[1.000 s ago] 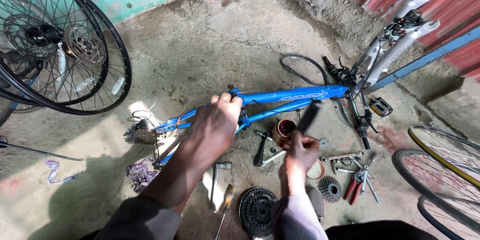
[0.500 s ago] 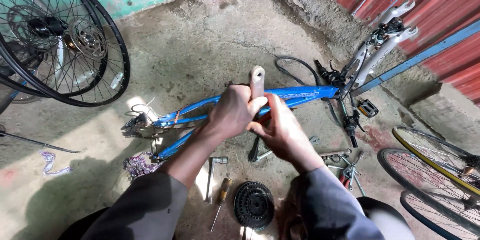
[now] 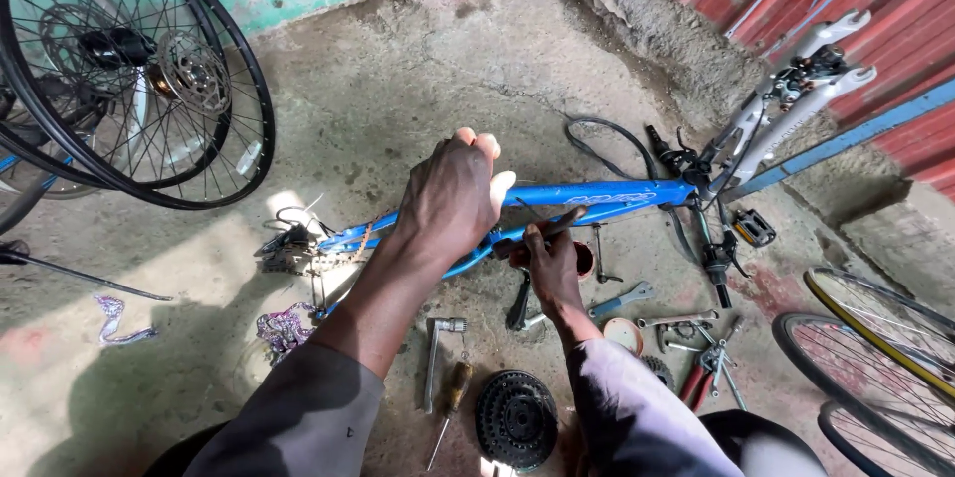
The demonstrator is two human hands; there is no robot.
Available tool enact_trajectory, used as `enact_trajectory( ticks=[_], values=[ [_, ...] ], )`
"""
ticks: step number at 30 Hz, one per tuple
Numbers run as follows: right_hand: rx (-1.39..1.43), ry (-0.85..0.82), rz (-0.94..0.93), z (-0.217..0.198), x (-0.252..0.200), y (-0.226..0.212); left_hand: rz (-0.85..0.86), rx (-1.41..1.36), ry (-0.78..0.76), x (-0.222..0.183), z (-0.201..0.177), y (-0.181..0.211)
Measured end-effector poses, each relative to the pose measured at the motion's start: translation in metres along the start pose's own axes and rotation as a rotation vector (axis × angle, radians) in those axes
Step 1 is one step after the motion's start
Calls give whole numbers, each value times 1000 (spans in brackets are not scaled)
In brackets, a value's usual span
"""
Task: Cleaning and reassembling the bottom bracket and crankset of a bicycle frame on the floor.
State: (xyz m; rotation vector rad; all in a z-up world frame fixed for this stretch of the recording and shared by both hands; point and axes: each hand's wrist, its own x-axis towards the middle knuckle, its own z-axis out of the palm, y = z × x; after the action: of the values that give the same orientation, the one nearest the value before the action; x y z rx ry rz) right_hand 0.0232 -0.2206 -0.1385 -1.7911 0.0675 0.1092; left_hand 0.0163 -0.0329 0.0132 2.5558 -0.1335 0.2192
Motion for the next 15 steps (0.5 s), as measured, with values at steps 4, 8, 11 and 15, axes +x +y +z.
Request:
enact_trajectory(
  ticks=[4,8,11,15],
  values=[
    [87,110,-22,12,9,5,-11,17,-53,1,0,-3],
    [140,128,-16,18,15,1,-23,10,-67,4,1,-7],
    [137,128,-21,22,19,6,-19,13,-67,4,1,-8],
    [122,214,-22,26,25,18,-34,16,-85,2,-7,-3]
  ],
)
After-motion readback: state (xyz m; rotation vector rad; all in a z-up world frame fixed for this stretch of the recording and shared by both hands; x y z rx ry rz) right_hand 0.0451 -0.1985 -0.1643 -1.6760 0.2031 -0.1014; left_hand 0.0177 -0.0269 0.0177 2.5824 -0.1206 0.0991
